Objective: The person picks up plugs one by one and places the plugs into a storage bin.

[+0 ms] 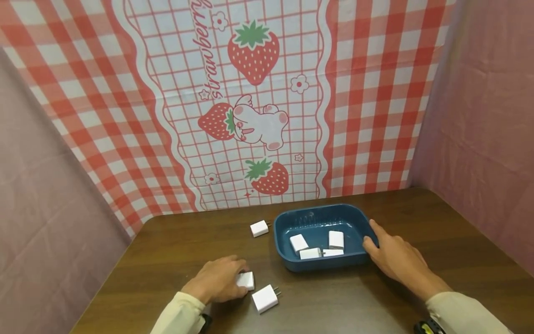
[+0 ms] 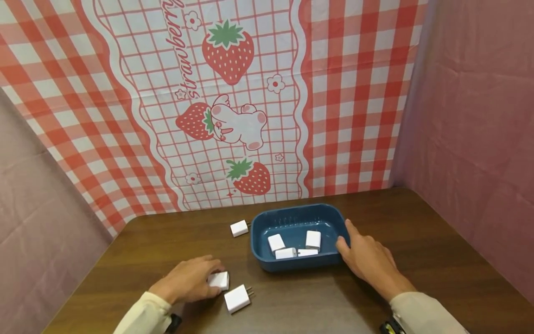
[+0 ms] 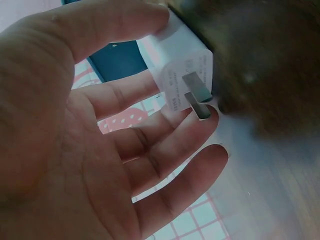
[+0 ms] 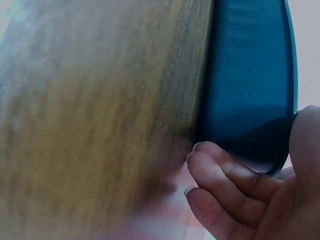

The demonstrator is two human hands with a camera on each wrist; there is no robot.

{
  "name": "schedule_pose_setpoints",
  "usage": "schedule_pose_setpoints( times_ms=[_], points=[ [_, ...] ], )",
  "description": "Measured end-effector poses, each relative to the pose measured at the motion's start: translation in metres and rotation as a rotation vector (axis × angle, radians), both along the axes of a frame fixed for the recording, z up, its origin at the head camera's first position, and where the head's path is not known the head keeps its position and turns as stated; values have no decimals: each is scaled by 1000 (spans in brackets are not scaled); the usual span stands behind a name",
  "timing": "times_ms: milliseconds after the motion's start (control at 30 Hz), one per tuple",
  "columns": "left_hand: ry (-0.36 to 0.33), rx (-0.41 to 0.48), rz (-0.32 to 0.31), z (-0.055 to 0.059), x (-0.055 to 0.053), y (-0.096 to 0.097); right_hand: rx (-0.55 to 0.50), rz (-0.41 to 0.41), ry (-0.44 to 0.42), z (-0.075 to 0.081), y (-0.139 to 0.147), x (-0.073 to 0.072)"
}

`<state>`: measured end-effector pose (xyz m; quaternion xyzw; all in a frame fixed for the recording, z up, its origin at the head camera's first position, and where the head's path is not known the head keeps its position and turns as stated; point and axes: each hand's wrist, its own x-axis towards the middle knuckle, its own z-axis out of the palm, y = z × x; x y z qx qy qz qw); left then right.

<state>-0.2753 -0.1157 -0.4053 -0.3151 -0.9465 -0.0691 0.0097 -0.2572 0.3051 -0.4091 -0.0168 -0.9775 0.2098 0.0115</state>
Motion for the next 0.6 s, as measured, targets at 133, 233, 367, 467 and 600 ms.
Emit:
schedule_pose_setpoints(
  times_ms=[133,233,367,467,600],
  points=[
    [17,-11,-2,2,1,2,-2,-1,-8,1,1,0],
    [18,-27,7,4,2,3,2,2,4,1,1,-1],
    [27,-47,24,5,1,4,1,9,12,0,0,-1],
    [40,-54,29,4,0,5,0,8,10,0,0,-1],
    [56,-40,29,4,-3,7,4,1,7,0,1,-2]
  ],
)
